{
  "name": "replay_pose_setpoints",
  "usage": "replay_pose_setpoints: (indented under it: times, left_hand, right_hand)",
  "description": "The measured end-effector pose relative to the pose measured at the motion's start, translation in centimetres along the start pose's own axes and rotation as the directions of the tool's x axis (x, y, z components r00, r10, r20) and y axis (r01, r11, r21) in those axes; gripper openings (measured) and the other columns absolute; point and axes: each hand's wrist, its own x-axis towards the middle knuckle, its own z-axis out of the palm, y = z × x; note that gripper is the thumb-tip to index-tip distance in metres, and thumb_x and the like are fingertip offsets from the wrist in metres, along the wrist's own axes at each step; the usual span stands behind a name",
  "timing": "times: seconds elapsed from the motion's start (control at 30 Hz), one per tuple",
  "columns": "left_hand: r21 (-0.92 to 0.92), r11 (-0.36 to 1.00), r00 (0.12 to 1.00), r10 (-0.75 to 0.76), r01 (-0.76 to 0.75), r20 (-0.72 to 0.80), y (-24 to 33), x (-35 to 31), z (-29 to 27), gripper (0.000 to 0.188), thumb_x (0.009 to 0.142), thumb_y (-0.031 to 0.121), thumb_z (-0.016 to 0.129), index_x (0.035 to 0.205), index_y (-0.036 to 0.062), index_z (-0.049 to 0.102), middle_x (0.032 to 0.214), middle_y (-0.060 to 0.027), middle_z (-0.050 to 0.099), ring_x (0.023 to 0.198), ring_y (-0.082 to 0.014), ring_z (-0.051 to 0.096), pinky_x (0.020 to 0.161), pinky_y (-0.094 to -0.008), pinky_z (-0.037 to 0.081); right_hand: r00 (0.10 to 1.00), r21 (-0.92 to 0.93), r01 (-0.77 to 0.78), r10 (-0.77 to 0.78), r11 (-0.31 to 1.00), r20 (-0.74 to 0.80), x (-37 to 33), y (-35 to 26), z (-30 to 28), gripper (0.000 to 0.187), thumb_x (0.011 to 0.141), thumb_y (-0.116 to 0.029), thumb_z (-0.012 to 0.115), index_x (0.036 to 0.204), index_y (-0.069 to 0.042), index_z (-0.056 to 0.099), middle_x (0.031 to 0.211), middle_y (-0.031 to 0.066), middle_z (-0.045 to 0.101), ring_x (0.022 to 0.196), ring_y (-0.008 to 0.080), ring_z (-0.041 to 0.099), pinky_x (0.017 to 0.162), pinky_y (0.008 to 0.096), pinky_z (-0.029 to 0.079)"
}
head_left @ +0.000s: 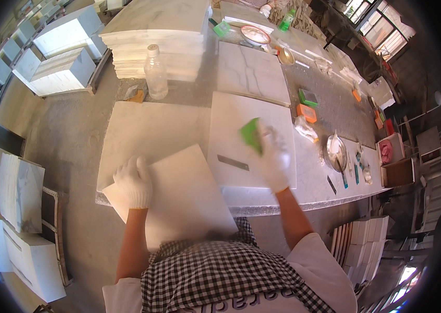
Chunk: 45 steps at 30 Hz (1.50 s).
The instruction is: The person repeatedly wipes the surface of a white styrofoam sheet with a green sponge while wearing white gloves. They flip the sheet over and continue wiping both sides, then place it on a nearby stack.
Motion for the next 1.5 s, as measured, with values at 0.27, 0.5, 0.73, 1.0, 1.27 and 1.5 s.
replay_pose_setpoints:
  times: [0.27, 0.5, 0.73, 1.0, 1.27, 1.5]
  left_hand:
    - [-0.056, 0.998, 0.999, -0.037, 0.038, 0.016, -0.3, 0.1, 0.3, 0.043, 0.095, 0.023, 0.062, 0.057, 0.0043, 0.052, 0.055, -0.0162, 0.053, 0.053, -0.0382, 0.052, 0.058, -0.049, 0.041]
    - [-0.078, 0.996, 0.998, -0.053, 0.051, -0.026, -0.3, 0.2, 0.6, 0.047, 0.093, 0.023, 0.064, 0.052, 0.0039, 0.049, 0.052, -0.0162, 0.051, 0.049, -0.0382, 0.049, 0.054, -0.0483, 0.039]
    - [-0.11, 0.991, 0.997, -0.07, 0.071, 0.017, -0.4, 0.1, 0.7, 0.051, 0.093, 0.024, 0.064, 0.05, 0.0033, 0.046, 0.051, -0.0179, 0.047, 0.047, -0.0383, 0.046, 0.053, -0.048, 0.037]
    - [-0.063, 0.995, 0.997, -0.075, 0.073, -0.027, -0.4, 0.2, 1.0, 0.052, 0.094, 0.025, 0.063, 0.051, 0.0025, 0.045, 0.05, -0.0175, 0.045, 0.046, -0.0374, 0.045, 0.052, -0.0481, 0.036]
    - [-0.08, 0.994, 0.997, -0.072, 0.073, 0.011, -0.8, 0.1, 0.9, 0.049, 0.094, 0.025, 0.064, 0.052, 0.0023, 0.05, 0.052, -0.0166, 0.049, 0.047, -0.0372, 0.047, 0.052, -0.0477, 0.037]
    - [-0.086, 0.996, 0.999, -0.021, 0.018, -0.034, -0.9, 0.1, 1.1, 0.047, 0.095, 0.023, 0.063, 0.055, 0.0023, 0.051, 0.053, -0.0176, 0.049, 0.048, -0.0374, 0.048, 0.054, -0.0485, 0.037]
  right_hand:
    - [0.981, 0.011, 0.192, -0.192, 0.981, 0.015, -6.4, -12.7, 3.2, 0.071, 0.084, -0.034, 0.072, 0.149, -0.015, 0.049, 0.14, 0.019, 0.051, 0.121, 0.0408, 0.051, 0.097, 0.0529, 0.042]
    - [0.985, -0.062, 0.172, -0.172, 0.983, 0.009, -3.0, -13.9, 4.1, 0.068, 0.084, -0.033, 0.072, 0.145, -0.013, 0.052, 0.132, 0.0199, 0.055, 0.111, 0.0406, 0.053, 0.09, 0.0522, 0.044]
    - [0.984, -0.024, 0.166, -0.168, 0.986, -0.065, -4.6, -13.8, 3.8, 0.067, 0.082, -0.03, 0.073, 0.143, -0.011, 0.053, 0.129, 0.0189, 0.056, 0.107, 0.0404, 0.055, 0.089, 0.0532, 0.044]
    - [0.901, -0.127, 0.418, -0.428, 0.9, -0.071, -4.8, -14.9, 5.3, 0.064, 0.085, -0.03, 0.066, 0.145, -0.013, 0.051, 0.129, 0.017, 0.052, 0.113, 0.0365, 0.053, 0.09, 0.0495, 0.046]
    - [0.999, -0.116, 0.043, -0.041, 0.992, 0.017, -2.6, -14.3, 4.5, 0.058, 0.089, -0.024, 0.062, 0.145, -0.012, 0.051, 0.134, 0.0202, 0.051, 0.117, 0.0395, 0.051, 0.096, 0.0518, 0.047]
    - [0.834, -0.034, 0.545, -0.538, 0.838, 0.124, -2.0, -16.4, 4.2, 0.056, 0.091, -0.026, 0.061, 0.144, -0.014, 0.052, 0.139, 0.0162, 0.051, 0.112, 0.0388, 0.052, 0.092, 0.0526, 0.046]
